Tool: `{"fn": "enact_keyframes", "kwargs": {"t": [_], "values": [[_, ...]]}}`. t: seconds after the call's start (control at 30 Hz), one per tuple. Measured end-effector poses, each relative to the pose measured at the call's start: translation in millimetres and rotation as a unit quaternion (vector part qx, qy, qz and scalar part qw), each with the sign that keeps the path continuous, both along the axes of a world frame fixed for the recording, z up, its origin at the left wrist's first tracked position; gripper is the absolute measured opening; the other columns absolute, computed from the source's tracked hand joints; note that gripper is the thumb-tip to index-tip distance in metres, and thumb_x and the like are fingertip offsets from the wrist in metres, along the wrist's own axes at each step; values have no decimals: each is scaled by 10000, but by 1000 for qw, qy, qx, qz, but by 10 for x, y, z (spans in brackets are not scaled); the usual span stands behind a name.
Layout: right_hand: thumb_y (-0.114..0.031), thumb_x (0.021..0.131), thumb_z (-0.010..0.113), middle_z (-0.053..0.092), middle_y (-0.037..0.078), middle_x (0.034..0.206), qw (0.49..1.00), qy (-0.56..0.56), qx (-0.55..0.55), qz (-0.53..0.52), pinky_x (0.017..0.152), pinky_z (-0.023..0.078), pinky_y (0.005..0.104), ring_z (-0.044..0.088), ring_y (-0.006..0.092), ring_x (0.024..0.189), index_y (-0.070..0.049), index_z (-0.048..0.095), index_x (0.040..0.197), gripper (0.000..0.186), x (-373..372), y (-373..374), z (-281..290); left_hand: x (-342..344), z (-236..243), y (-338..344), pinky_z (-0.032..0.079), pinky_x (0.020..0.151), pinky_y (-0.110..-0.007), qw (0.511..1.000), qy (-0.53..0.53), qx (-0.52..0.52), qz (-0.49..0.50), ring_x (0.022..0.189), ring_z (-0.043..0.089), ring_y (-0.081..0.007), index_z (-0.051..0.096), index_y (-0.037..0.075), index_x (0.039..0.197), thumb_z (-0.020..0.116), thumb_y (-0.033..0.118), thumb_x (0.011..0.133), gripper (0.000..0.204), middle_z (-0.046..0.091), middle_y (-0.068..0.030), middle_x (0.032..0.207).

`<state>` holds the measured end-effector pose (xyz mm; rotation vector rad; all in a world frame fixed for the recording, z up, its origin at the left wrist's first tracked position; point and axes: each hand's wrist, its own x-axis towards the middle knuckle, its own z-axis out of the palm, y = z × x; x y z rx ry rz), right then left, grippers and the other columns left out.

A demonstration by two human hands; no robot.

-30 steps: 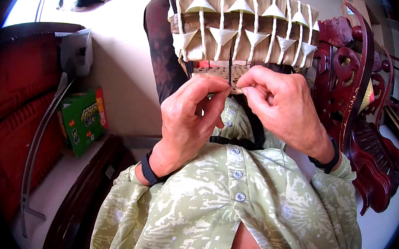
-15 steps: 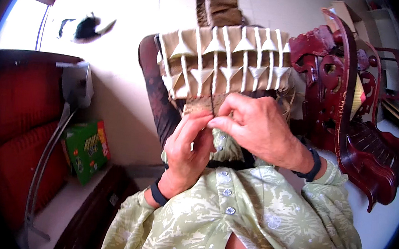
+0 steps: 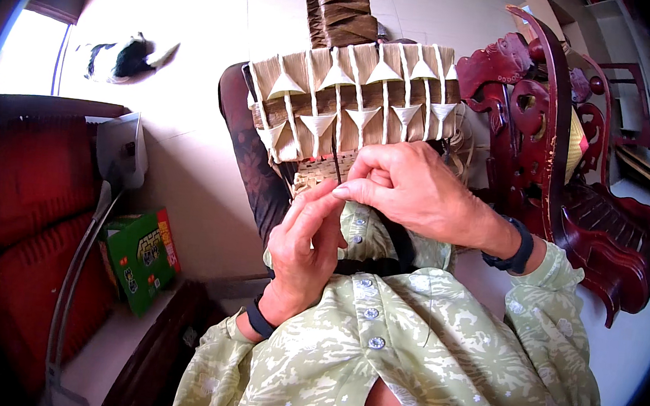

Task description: The person weaves a basket by hand, threading thin strips of material through the frame and securing them.

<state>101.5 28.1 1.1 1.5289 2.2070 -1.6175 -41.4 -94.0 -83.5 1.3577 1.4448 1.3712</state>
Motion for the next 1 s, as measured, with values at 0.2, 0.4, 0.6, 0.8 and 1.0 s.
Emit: {"fn": "enact_keyframes", "kwargs": {"t": [0.2,0.4,0.6,0.8,1.0], "values": [[-181,786,732,683,187,766,999,4,34,0,669,532,400,697,320,717,7,684,858,207,19,-39,-28,-18,5,115,502,567,-265,999,36,8,30,655,655,-174,699,30,1066,690,-107,839,265,705,-117,909],[-55,825,727,434,-18,541,997,54,60,6,495,344,277,403,48,524,8,630,914,147,58,-95,-57,-7,21,175,496,502,-223,996,-69,-50,37,596,649,-93,691,1,1030,693,-83,865,185,683,-58,837],[9,867,659,497,-34,675,991,128,-11,-25,572,372,222,442,23,634,2,568,1105,254,58,-258,10,12,-31,159,553,615,-232,996,-56,-27,61,704,688,-100,660,-6,999,706,-69,860,160,692,-61,854],[21,925,623,566,-25,758,974,207,-60,-72,646,439,206,522,22,717,7,534,1140,233,-35,-418,-74,-61,23,156,567,701,-282,996,58,68,16,834,708,-214,642,-14,1019,704,-93,792,248,701,-133,966],[-90,925,670,632,32,695,970,234,24,-57,590,469,259,569,72,628,15,572,1060,197,-3,-348,-150,-34,-74,160,562,702,-321,989,89,112,38,829,706,-277,650,-18,1002,692,-113,778,247,700,-168,951]]}}
